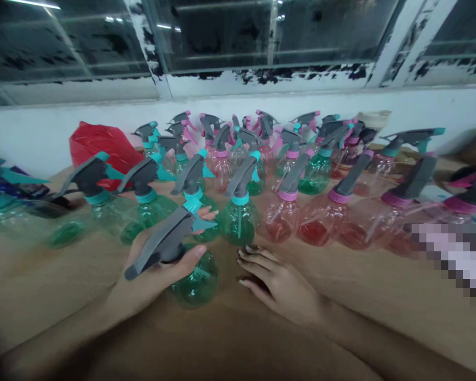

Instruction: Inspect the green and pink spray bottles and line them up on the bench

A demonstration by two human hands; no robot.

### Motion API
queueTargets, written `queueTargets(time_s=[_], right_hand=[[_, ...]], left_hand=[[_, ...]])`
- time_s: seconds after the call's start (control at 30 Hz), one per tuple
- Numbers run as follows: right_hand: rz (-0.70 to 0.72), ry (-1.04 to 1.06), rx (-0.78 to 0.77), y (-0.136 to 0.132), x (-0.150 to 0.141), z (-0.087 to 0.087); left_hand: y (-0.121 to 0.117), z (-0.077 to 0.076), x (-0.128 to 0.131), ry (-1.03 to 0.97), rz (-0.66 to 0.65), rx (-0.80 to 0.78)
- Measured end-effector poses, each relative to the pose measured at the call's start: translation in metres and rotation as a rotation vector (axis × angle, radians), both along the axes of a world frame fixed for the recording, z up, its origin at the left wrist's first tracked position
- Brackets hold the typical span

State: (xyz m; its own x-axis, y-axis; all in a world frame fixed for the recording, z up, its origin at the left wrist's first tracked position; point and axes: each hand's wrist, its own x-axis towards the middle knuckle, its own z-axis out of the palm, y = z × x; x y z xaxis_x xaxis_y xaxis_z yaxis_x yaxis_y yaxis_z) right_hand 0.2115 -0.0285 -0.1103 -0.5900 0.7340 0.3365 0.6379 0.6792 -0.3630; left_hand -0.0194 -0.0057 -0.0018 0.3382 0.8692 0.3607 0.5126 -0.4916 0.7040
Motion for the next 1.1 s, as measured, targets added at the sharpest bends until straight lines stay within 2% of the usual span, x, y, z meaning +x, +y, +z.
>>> queueTargets(time_s=[0.33, 0.5, 0.63, 0.73, 0.83, 0.97, 1.1], right_hand=[[-0.031, -0.078, 0.066, -0.004, -0.002, 0.002], [-0.037, -0.169, 0.183, -0.009, -0.006, 0.005], [-0.042, -0.153, 0.202, -0.01, -0.021, 0.013], [-0.033, -0.109, 0.183, -0.01, -0.046, 0.031], [-0.072, -0.044, 0.186, -0.007, -0.084, 0.055], [-0.172, 0.023, 0.189, 0.005, -0.146, 0.084], [-0.225, 0.062, 0.206, 0.024, -0.2, 0.099]], left_hand=[[-0.007, -0.014, -0.011, 0.069, 0.025, 0.116], [-0.018, -0.016, -0.023, 0.02, 0.006, 0.032], [-0.029, -0.014, -0.038, 0.037, -0.034, -0.022], [-0.036, -0.01, -0.061, 0.056, 0.001, -0.001], [-0.042, -0.005, -0.093, 0.066, 0.068, 0.035], [-0.045, -0.001, -0.142, 0.077, 0.198, 0.101], [-0.04, -0.006, -0.19, 0.039, 0.374, 0.079]])
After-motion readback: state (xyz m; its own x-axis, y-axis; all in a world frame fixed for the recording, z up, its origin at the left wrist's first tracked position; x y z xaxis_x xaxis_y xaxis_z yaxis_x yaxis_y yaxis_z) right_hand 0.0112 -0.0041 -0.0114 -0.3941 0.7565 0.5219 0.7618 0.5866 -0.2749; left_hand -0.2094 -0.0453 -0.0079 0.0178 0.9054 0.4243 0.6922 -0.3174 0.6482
